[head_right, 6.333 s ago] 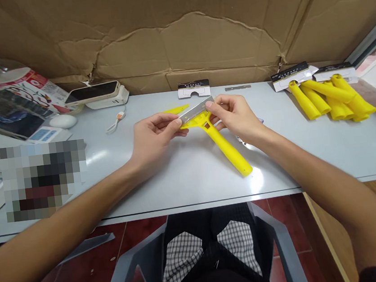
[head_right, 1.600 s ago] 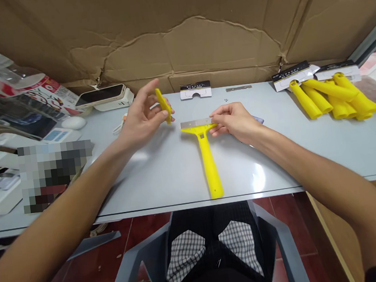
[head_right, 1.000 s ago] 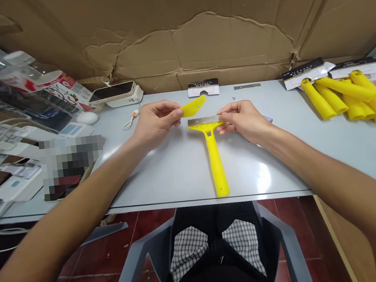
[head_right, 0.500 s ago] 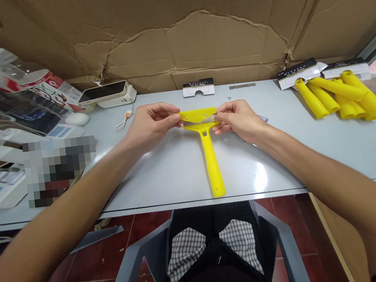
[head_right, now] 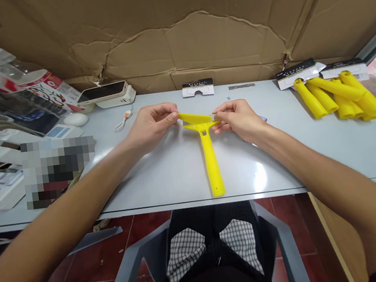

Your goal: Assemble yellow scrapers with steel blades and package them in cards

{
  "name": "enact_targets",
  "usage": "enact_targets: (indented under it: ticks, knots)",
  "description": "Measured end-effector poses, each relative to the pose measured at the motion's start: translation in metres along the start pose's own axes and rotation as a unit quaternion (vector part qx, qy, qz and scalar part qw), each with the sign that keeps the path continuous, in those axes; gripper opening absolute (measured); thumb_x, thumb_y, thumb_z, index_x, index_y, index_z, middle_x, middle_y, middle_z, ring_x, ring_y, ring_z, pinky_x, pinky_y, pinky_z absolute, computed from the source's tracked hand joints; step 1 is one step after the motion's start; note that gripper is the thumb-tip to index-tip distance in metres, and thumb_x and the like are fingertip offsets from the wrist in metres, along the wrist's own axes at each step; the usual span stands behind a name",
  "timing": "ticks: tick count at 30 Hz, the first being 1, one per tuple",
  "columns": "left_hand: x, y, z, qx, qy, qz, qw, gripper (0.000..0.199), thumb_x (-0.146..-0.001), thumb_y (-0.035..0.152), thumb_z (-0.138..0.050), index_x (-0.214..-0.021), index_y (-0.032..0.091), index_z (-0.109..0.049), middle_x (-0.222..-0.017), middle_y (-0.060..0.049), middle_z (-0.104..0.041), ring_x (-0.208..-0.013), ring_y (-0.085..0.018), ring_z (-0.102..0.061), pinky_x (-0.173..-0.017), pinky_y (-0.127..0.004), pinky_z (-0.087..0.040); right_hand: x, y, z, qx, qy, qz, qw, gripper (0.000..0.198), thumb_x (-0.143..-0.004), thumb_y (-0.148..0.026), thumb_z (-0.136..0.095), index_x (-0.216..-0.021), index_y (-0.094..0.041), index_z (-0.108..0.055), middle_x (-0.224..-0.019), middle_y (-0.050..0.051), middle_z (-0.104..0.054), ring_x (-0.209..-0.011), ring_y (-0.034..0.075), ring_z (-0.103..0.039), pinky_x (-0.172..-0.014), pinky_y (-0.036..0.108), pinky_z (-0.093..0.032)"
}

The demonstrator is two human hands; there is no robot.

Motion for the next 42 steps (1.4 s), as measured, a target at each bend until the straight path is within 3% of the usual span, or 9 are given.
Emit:
enact_targets:
  ticks: [6,15,18,23,30,42]
  knots:
    - [0.002,0.000,0.000,-0.019,0.005,0.041,0.999,0.052,-0.074,0.071,-0.104,-0.083,0.023,-0.085,-0.076,-0.005,-0.075,-0.069,-0.018,-0.064,-0.062,-0.034,-0.050,0.001,-0.001,0.000,0.004,-0.001,-0.004,1.000,0.028,-0.100,0.008,-0.065,-0.085,-0.014,-0.075,-0.083,0.013,-0.084,-0.061,0.017,-0.081,-0.066,0.027,-0.071]
    - [0.001,-0.010,0.002,-0.016,0.022,0.092,0.995,0.046,-0.067,0.059,-0.110,-0.082,0.022,-0.086,-0.074,-0.006,-0.078,-0.060,-0.017,-0.062,-0.050,-0.032,-0.043,-0.001,0.000,0.003,0.003,0.002,0.001,1.000,0.029,-0.101,0.007,-0.063,-0.086,-0.014,-0.075,-0.085,0.013,-0.084,-0.061,0.017,-0.082,-0.066,0.027,-0.072]
    - [0.002,-0.011,-0.001,-0.004,0.023,0.097,0.995,0.044,-0.068,0.055,-0.111,-0.080,0.021,-0.085,-0.080,-0.007,-0.082,-0.063,-0.016,-0.066,-0.055,-0.031,-0.053,-0.001,0.000,0.003,0.001,-0.002,0.006,1.000,0.029,-0.101,0.007,-0.064,-0.085,-0.014,-0.076,-0.086,0.013,-0.085,-0.061,0.018,-0.082,-0.066,0.027,-0.072]
    - [0.005,-0.018,-0.008,0.093,-0.013,0.146,0.985,0.047,-0.071,0.048,-0.112,-0.085,0.018,-0.079,-0.096,-0.012,-0.087,-0.083,-0.022,-0.084,-0.079,-0.036,-0.072,-0.001,0.000,0.003,-0.004,-0.012,0.012,1.000,0.031,-0.101,0.007,-0.064,-0.082,-0.013,-0.077,-0.083,0.012,-0.084,-0.061,0.017,-0.082,-0.066,0.027,-0.072]
    - [0.005,-0.011,-0.008,0.112,-0.009,0.198,0.974,0.047,-0.081,0.023,-0.107,-0.107,0.018,-0.069,-0.085,-0.010,-0.088,-0.070,-0.020,-0.085,-0.073,-0.030,-0.070,0.001,0.000,0.001,-0.008,-0.006,0.008,1.000,0.029,-0.100,0.007,-0.066,-0.082,-0.012,-0.077,-0.080,0.012,-0.082,-0.061,0.018,-0.082,-0.065,0.027,-0.071]
    - [0.007,-0.001,-0.012,0.106,0.015,0.197,0.974,0.041,-0.084,0.009,-0.101,-0.103,0.016,-0.064,-0.078,-0.005,-0.084,-0.066,-0.016,-0.082,-0.074,-0.026,-0.068,-0.001,-0.001,0.005,-0.024,-0.042,-0.003,0.999,0.023,-0.100,0.003,-0.069,-0.087,-0.011,-0.081,-0.089,0.016,-0.085,-0.067,0.019,-0.084,-0.073,0.031,-0.073]
Point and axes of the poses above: each hand's wrist, its own x-axis away from the middle knuckle, its own z-axis out of the back of the hand, y = z × x, the point moved 1 cm from there along -x, towards the middle knuckle
